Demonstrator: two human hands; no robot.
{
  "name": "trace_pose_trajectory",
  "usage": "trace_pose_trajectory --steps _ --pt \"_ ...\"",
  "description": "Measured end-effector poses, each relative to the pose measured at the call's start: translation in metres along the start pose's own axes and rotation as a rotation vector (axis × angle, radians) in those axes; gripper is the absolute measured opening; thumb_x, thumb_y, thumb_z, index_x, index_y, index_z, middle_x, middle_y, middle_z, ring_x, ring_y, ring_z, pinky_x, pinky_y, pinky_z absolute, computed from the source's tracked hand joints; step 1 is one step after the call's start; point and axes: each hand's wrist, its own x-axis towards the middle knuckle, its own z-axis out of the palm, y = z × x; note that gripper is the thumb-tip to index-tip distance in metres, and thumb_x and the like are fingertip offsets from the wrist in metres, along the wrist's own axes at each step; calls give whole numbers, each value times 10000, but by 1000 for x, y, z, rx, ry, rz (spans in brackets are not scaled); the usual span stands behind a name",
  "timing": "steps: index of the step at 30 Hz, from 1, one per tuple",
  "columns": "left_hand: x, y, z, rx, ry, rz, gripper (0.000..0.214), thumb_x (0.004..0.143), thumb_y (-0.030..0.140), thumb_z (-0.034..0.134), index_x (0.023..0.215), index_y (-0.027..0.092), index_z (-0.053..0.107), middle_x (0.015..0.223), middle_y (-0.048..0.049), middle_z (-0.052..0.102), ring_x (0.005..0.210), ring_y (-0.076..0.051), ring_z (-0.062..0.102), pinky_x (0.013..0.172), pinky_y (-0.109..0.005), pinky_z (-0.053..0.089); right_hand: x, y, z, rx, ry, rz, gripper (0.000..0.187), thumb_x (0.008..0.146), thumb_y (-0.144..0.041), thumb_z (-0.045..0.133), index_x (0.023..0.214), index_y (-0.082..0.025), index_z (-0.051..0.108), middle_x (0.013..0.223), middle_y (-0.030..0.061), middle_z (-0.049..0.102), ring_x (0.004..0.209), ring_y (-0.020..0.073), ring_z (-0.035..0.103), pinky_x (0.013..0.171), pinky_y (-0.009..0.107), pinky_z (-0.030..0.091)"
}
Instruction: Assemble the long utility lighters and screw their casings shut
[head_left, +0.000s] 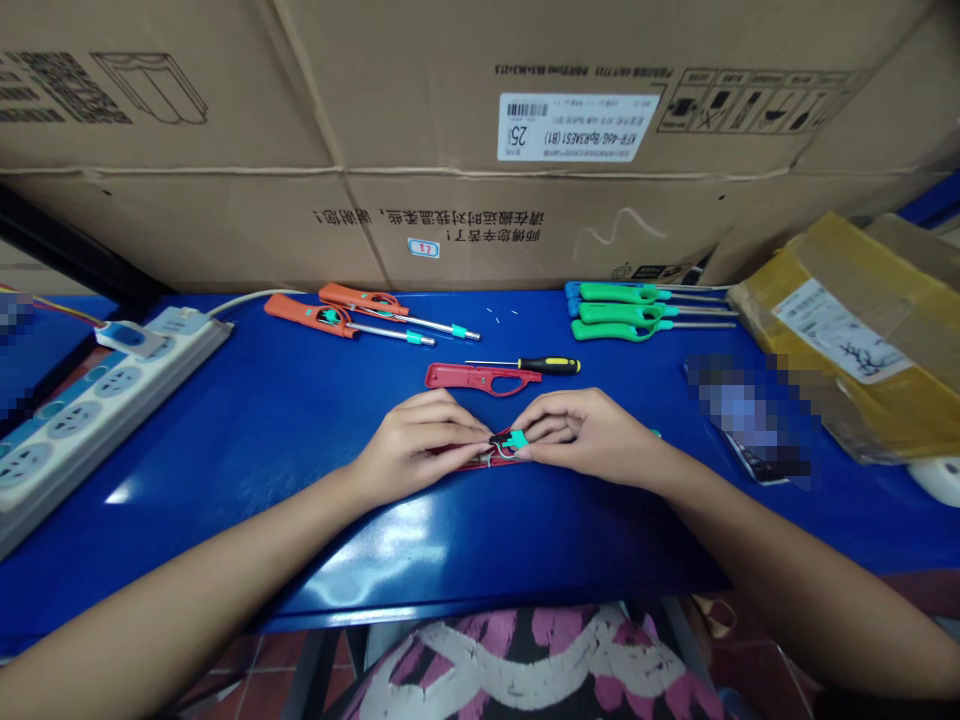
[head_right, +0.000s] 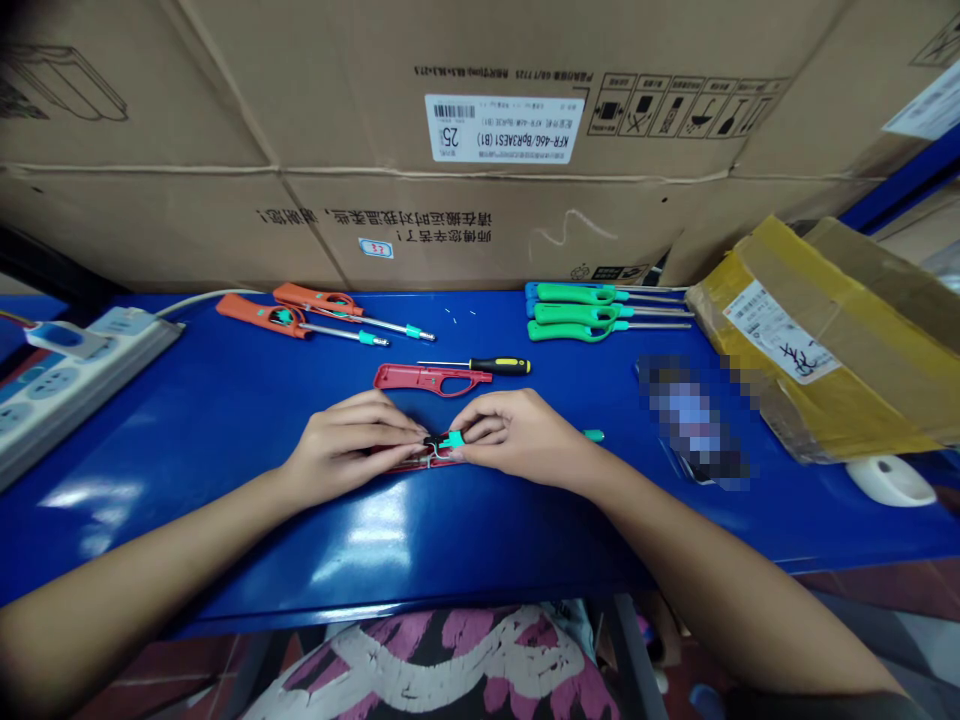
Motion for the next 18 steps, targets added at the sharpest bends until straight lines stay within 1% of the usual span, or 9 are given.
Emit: trace_pose_trajectory --steps 4,9,15,18 --pt "0 -1 0 -10 -2 14 133 881 115 737 996 180 760 926 -65 792 805 -155 725 745 -295 574 0 0 1 -19 -10 1 257 758 -295 805 951 -161 700 951 79 796 963 242 773 930 415 622" --pt "-1 -2 0 -24 -3 15 140 872 105 746 994 174 764 929 -69 791 808 -157 721 748 -296 573 0 0 3 -2 -31 -7 305 765 -327 808 994 -151 713 967 75 790 972 222 766 942 381 617" --pt "-1 -2 1 -44 -18 -14 141 879 134 746 1002 196 776 936 -57 794 808 -157 701 746 -297 575 0 1 4 -203 14 -199 201 813 -303 766 957 -165 743 942 55 756 881 187 761 831 314 628" --pt "-1 -3 1 -43 -32 -50 133 882 151 745 1001 198 783 948 -54 797 813 -162 681 744 -302 579 0 2 5 -235 29 -237 178 829 -289 754 952 -161 740 931 51 747 865 178 763 797 285 625"
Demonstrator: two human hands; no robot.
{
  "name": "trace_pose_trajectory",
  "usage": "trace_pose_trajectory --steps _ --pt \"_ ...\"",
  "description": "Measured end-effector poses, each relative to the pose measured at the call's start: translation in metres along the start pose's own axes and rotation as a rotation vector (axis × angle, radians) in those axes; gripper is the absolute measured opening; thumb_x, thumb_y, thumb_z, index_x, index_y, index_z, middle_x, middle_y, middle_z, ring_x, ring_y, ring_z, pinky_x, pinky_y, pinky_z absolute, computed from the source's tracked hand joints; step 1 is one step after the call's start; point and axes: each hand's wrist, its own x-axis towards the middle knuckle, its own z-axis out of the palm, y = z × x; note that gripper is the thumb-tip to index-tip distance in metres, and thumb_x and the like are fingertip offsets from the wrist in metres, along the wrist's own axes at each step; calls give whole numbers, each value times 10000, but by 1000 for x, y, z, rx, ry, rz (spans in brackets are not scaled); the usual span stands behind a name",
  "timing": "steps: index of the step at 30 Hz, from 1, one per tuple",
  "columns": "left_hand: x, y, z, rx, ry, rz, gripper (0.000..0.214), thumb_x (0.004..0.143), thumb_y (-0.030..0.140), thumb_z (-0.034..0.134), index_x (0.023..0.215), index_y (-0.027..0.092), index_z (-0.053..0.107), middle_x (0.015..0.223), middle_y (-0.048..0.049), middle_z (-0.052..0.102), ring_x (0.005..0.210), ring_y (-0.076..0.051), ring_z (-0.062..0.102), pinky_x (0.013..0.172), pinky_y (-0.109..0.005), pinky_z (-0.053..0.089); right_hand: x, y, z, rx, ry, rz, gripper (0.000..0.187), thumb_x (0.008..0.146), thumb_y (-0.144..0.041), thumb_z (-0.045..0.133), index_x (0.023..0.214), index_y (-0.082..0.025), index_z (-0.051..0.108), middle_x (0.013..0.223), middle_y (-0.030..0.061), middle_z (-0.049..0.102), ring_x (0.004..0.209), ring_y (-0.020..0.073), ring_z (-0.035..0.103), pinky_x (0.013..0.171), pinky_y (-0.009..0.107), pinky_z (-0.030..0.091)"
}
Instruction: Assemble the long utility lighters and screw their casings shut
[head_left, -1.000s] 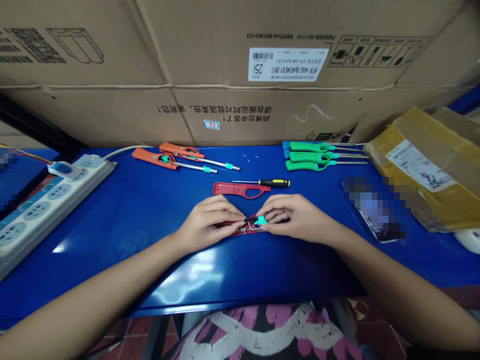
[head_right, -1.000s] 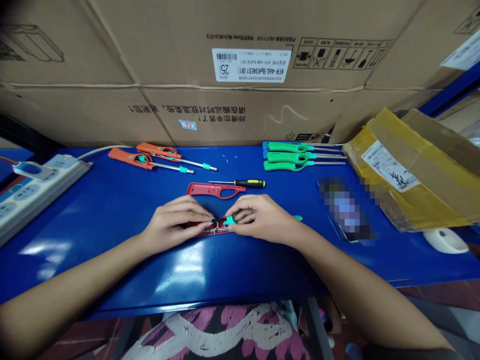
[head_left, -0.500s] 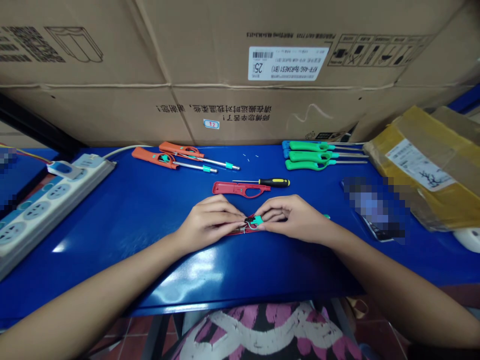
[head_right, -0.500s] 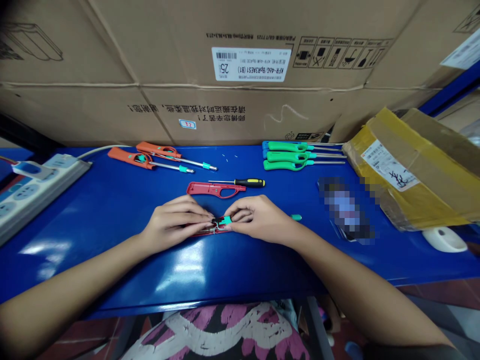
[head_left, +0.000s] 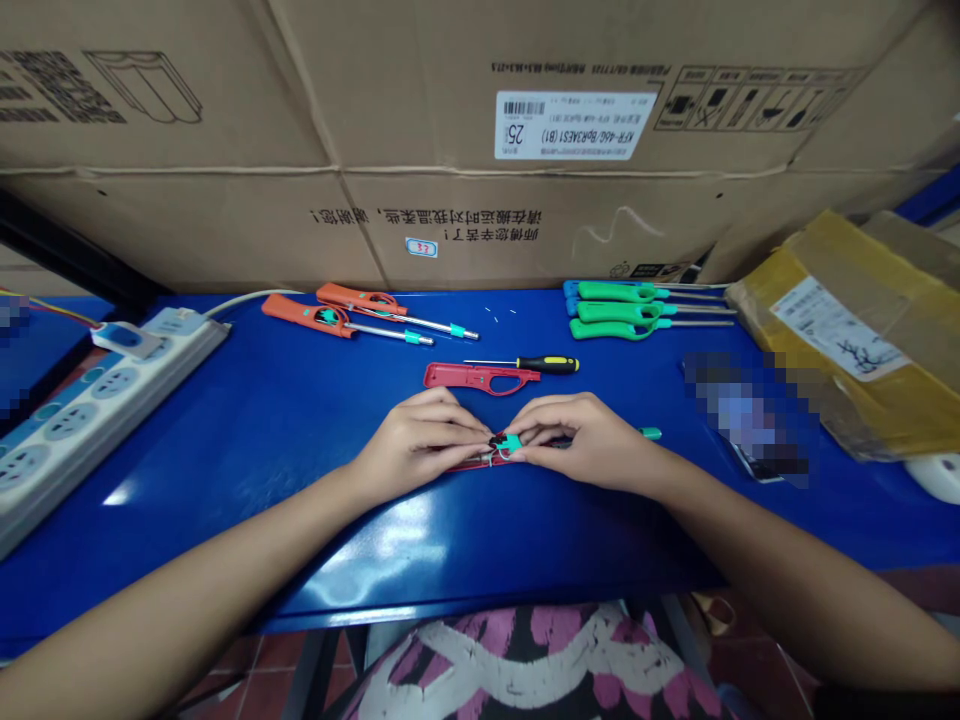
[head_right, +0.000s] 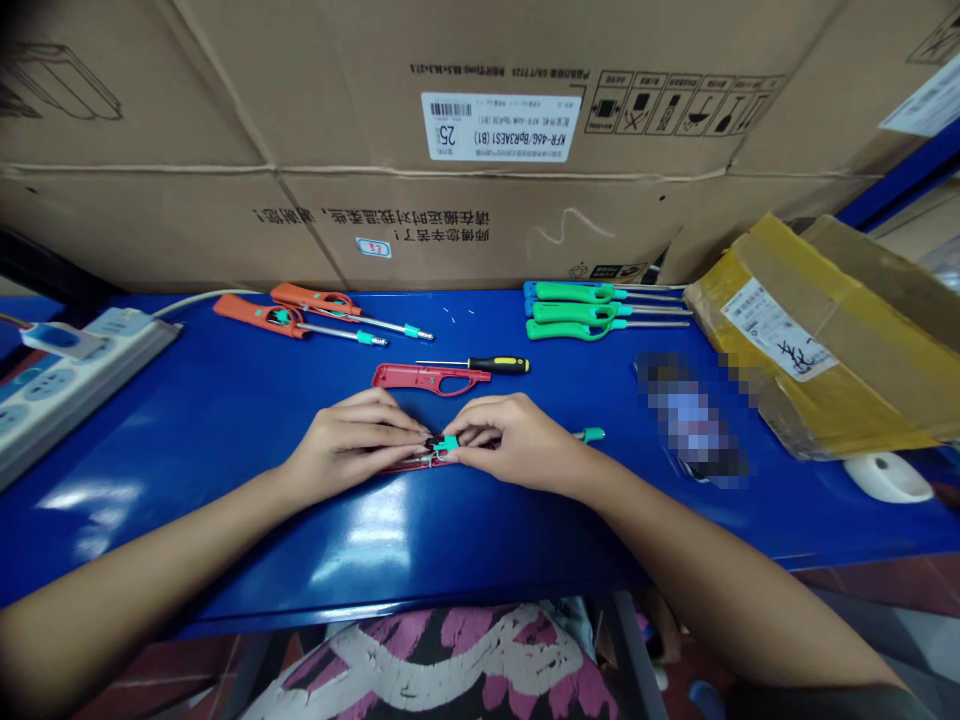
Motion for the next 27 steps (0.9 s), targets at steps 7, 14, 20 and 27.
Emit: trace_pose_trajectory --steps 7,14,20,27 --pt "-3 -1 1 94 -89 -18 164 940 202 683 1074 197 777 982 -58 800 840 -175 678 756 -323 593 0 4 1 -112 62 -85 140 854 -217 706 977 -161 740 929 48 754 809 144 750 767 258 621" --pt "-4 1 2 157 -186 -51 359 888 360 753 1209 200 721 1085 -69 779 934 -206 669 832 -379 573 1 3 -1 -228 83 -145 127 865 -194 687 969 -151 746 907 53 755 752 130 718 723 253 597" --pt "-4 2 -1 198 -314 -102 418 913 378 721 1290 203 672 1187 -89 728 1053 -234 628 931 -401 509 0 -1 -7 -304 85 -163 115 862 -179 676 949 -153 746 907 54 763 732 127 693 713 253 570" --pt "-4 3 -2 202 -403 -139 440 988 335 617 1414 238 565 1199 -91 660 1062 -230 590 925 -385 456 -2 -6 -16 -335 76 -141 96 855 -198 685 926 -156 734 874 44 759 725 129 679 718 256 558"
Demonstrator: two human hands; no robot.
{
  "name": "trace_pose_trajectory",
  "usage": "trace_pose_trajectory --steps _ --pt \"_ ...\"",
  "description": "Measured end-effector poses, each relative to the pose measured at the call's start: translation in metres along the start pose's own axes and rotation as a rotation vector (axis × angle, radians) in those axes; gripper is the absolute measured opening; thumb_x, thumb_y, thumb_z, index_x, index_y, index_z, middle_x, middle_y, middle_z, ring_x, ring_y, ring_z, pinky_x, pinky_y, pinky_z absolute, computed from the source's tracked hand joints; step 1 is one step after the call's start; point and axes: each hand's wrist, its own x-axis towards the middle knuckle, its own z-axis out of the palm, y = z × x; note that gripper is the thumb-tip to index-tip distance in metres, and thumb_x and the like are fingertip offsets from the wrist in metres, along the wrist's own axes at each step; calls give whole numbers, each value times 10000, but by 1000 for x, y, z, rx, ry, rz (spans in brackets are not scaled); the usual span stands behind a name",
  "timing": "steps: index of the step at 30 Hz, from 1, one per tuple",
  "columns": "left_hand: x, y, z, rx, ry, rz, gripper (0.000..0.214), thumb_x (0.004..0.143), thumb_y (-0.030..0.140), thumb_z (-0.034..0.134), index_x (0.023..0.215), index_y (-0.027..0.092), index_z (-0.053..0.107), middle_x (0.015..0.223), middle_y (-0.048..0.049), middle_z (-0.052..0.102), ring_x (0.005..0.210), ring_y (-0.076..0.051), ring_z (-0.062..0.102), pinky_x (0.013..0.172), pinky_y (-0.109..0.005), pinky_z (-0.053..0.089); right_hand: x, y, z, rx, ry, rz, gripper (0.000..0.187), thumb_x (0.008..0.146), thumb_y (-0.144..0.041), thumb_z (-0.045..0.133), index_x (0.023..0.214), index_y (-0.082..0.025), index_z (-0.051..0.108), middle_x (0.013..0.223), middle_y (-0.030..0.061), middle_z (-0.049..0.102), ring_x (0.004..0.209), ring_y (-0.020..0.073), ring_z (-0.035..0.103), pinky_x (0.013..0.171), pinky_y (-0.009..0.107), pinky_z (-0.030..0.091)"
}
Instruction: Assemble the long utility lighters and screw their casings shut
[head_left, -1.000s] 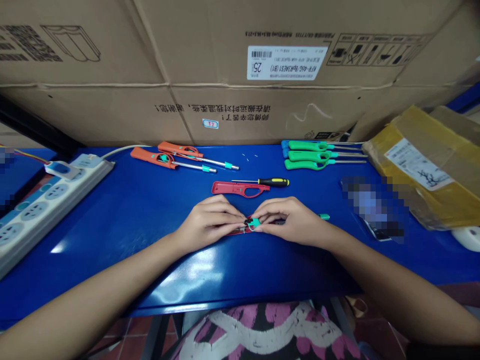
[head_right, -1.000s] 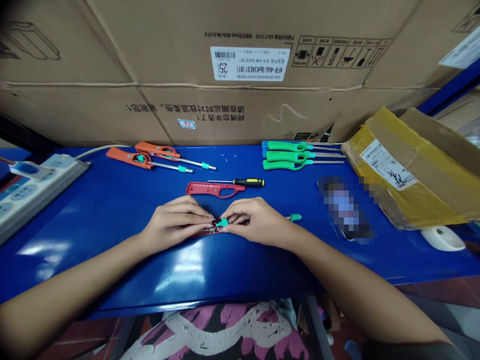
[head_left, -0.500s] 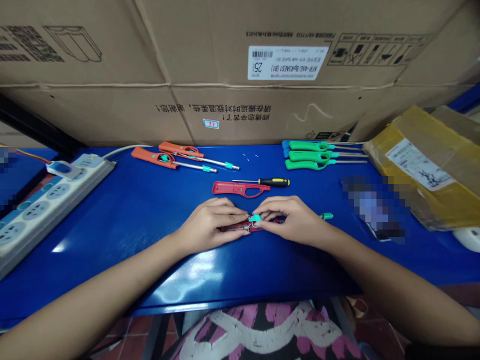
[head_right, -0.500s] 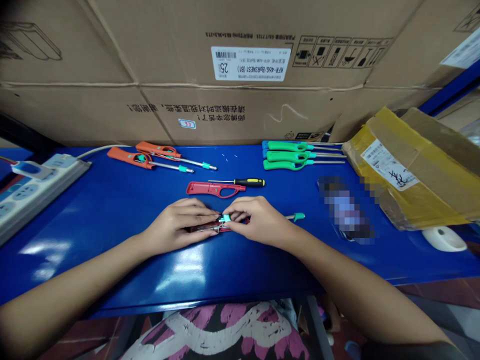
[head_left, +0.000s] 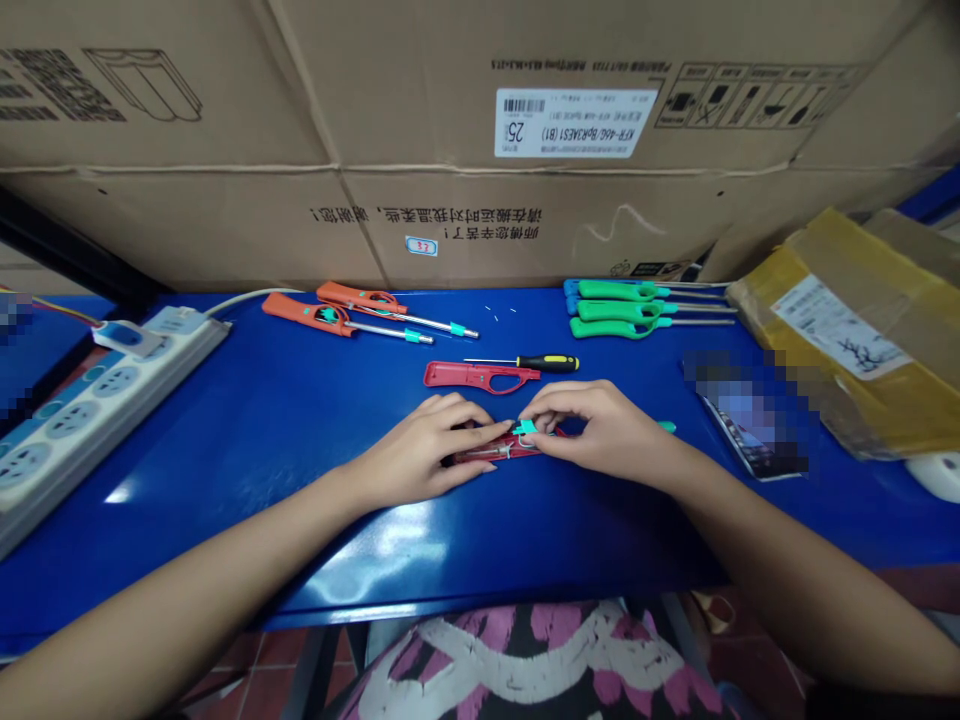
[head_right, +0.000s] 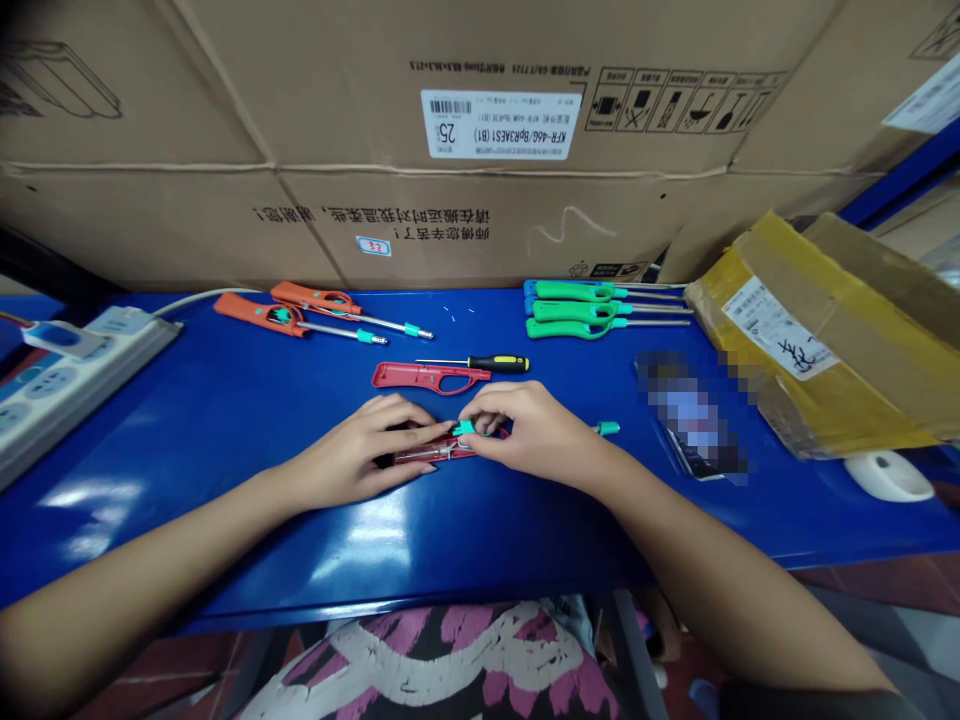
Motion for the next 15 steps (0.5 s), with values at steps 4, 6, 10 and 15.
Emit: trace_pose_trajectory --steps 4,6,10,15 --pt "1 0 0 17 -25 10 424 1006 323 584 1424 256 559 1174 -87 635 1036 -224 573 901 -373 437 -1 -1 -3 -10 -33 8 90 855 -188 684 922 -154 733 878 44 744 732 132 669 711 262 546" --pt "1 1 0 23 -26 16 400 1009 322 579 1405 267 581 1160 -83 629 1026 -222 570 893 -368 433 -1 -1 -3 -12 -58 13 88 857 -179 682 922 -154 734 880 43 732 733 132 662 710 264 542" --pt "3 3 -1 67 -47 26 389 1021 335 550 1404 274 584 1155 -89 621 1026 -230 566 876 -365 435 -1 0 -2 -31 -104 22 89 858 -160 674 921 -158 736 871 41 714 726 133 648 705 268 537" --pt "3 7 -3 161 -77 29 406 1043 349 491 1432 255 555 1160 -107 611 1008 -238 561 851 -366 444 -1 2 -1 -52 -112 10 88 881 -183 661 922 -171 737 862 41 706 719 138 642 697 277 533"
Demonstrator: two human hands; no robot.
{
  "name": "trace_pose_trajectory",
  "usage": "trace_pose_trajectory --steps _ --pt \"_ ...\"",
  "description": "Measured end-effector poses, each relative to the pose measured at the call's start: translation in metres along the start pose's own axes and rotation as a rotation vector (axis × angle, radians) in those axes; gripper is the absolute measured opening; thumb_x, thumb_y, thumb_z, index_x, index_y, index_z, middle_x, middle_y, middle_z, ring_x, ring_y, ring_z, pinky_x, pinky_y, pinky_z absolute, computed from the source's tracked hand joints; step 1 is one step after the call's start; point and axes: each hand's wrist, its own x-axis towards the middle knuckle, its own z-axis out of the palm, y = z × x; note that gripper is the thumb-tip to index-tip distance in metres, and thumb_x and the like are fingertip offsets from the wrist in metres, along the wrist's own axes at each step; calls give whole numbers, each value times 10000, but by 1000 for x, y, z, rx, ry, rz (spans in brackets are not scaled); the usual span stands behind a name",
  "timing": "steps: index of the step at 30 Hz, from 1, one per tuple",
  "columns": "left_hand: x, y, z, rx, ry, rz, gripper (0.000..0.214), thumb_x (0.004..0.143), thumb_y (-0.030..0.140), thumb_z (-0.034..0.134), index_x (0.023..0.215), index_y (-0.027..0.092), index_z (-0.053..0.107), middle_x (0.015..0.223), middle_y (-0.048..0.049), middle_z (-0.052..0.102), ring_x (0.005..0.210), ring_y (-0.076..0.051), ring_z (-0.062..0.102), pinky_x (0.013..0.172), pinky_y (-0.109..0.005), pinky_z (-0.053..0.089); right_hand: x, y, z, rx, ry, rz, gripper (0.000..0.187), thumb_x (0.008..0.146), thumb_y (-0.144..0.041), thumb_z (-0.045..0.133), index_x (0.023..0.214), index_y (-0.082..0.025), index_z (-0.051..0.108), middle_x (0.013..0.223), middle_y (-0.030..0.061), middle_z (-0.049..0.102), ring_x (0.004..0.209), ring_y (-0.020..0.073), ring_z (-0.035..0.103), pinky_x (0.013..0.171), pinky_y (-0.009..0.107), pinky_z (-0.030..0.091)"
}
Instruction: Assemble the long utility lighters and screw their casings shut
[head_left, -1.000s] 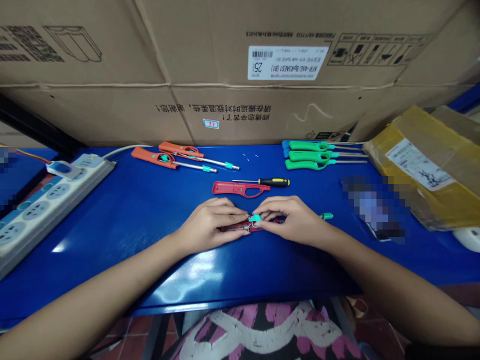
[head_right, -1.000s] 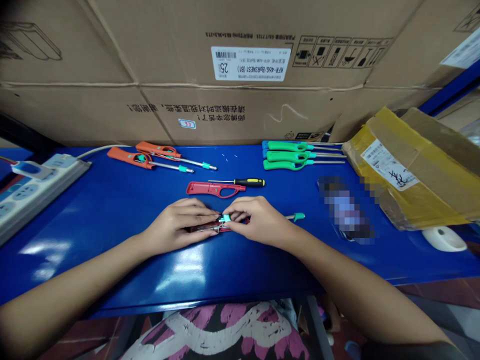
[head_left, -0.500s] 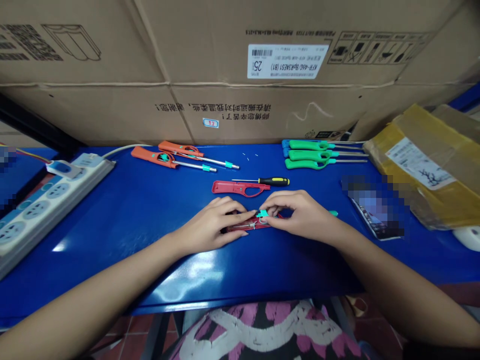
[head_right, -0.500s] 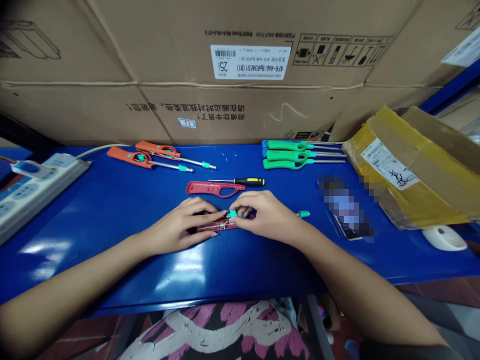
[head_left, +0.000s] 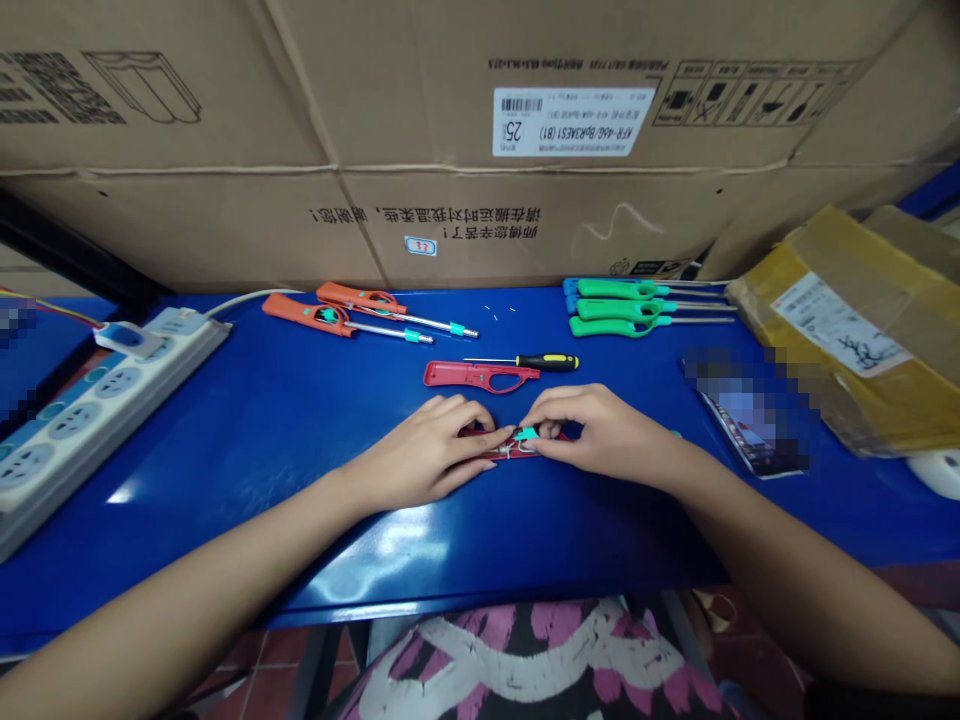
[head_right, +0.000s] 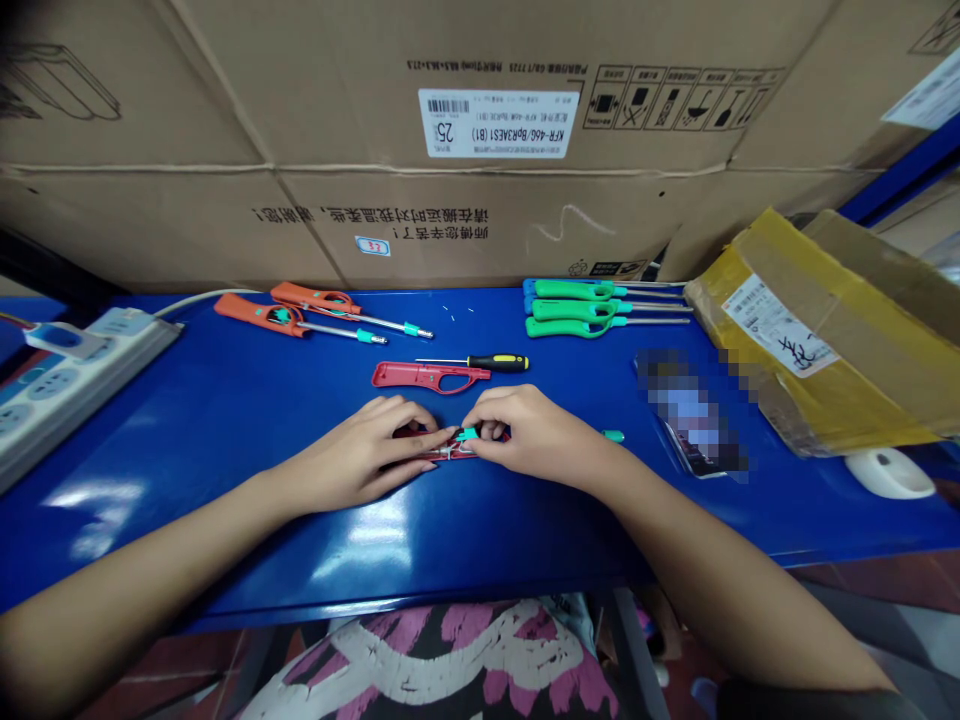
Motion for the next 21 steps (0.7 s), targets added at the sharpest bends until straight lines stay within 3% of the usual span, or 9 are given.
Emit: trace_pose_trajectory --steps 7,13,17,21 --pt "-1 -2 -4 52 -13 3 392 1047 345 467 1408 230 569 1170 -113 606 995 -236 561 850 -369 467 1 4 9 -22 35 -25 96 897 -148 655 973 -167 711 927 49 668 742 135 624 704 274 524" --pt "-1 -1 -8 90 -20 13 386 1044 323 466 1393 204 580 1147 -110 622 982 -234 579 850 -375 485 4 6 14 -116 91 -123 80 918 -176 669 980 -189 718 1014 71 638 935 184 634 839 312 521" --pt "-1 1 -9 117 -15 5 385 1031 310 482 1377 192 602 1142 -117 638 978 -241 599 840 -382 502 5 6 15 -113 87 -73 87 894 -156 695 964 -199 725 905 41 669 878 177 637 812 303 514" --pt "-1 1 -7 -15 47 -26 324 1016 302 518 1283 189 663 1134 -107 665 986 -231 614 855 -374 525 6 7 20 -86 119 -7 160 860 -133 724 1008 -196 720 833 15 682 807 154 641 757 276 511"
